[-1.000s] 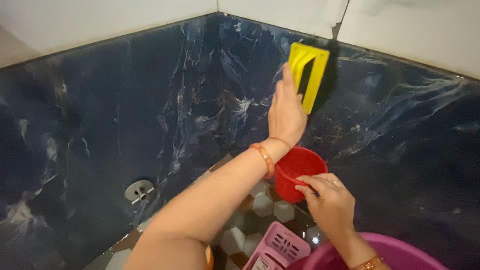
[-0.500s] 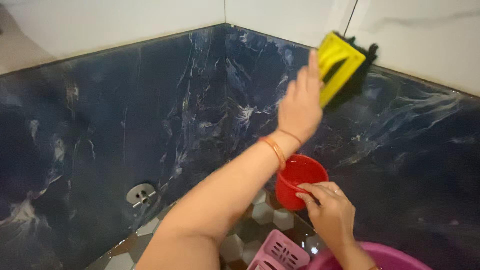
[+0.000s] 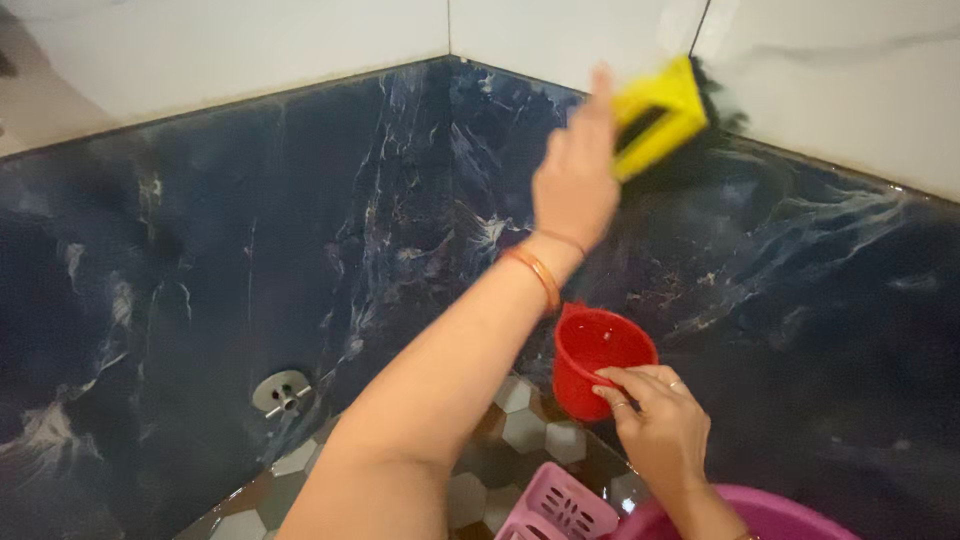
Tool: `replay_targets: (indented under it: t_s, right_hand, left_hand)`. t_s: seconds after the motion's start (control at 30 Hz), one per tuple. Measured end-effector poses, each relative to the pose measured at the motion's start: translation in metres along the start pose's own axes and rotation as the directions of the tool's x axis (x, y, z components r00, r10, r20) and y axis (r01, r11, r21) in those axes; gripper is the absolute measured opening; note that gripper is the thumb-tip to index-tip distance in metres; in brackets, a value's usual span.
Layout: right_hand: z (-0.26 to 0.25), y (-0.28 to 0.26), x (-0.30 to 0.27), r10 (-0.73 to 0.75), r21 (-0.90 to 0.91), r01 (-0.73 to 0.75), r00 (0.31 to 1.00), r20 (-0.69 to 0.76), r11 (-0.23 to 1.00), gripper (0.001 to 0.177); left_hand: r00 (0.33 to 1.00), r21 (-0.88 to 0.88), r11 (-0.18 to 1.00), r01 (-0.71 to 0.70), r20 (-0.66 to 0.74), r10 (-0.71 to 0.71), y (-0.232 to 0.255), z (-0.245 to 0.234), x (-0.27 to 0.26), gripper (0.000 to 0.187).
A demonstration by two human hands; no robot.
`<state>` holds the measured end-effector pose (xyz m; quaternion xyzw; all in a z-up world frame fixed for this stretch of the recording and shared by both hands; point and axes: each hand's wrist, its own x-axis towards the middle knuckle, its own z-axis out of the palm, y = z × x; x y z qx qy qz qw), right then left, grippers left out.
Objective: The person scrubs the lower dark marble wall and upper white tiled wall of a bathroom using a yellow sponge. They repeatedly scoop water from a pink bucket with a red cup and pour it onto the wall to rinse the surface while continuing to scrub.
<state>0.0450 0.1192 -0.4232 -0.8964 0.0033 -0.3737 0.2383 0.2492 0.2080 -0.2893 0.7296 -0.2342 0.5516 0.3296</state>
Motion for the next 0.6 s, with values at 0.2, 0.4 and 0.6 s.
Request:
replay_targets:
  t_s: [0.2,0.4,0.6]
  right_hand:
    - [-0.002,-0.003,0.0,0.017,0.007,-0.017,1.0,-0.003,1.0,0.018]
    - [0.002,0.003,0.0,-0.033,0.005,0.033,0.999,-0.025,0.999,0.016]
    - [0.001,0.005,-0.001,-0.03,-0.002,0.03,0.999,-0.041,1.0,0.018]
  left_hand:
    - [0.997,0.083,0.995,0.053,-0.058,-0.048,0.001,0.01,-0.001,0.073]
    - [0.965,0.11,0.961,-0.254,-0.045,0.26,0.017,0.007,-0.022,0.071]
    - [0.986,0.071,0.994,0.087,-0.146,-0.076,-0.008,0.014,0.011,0.084]
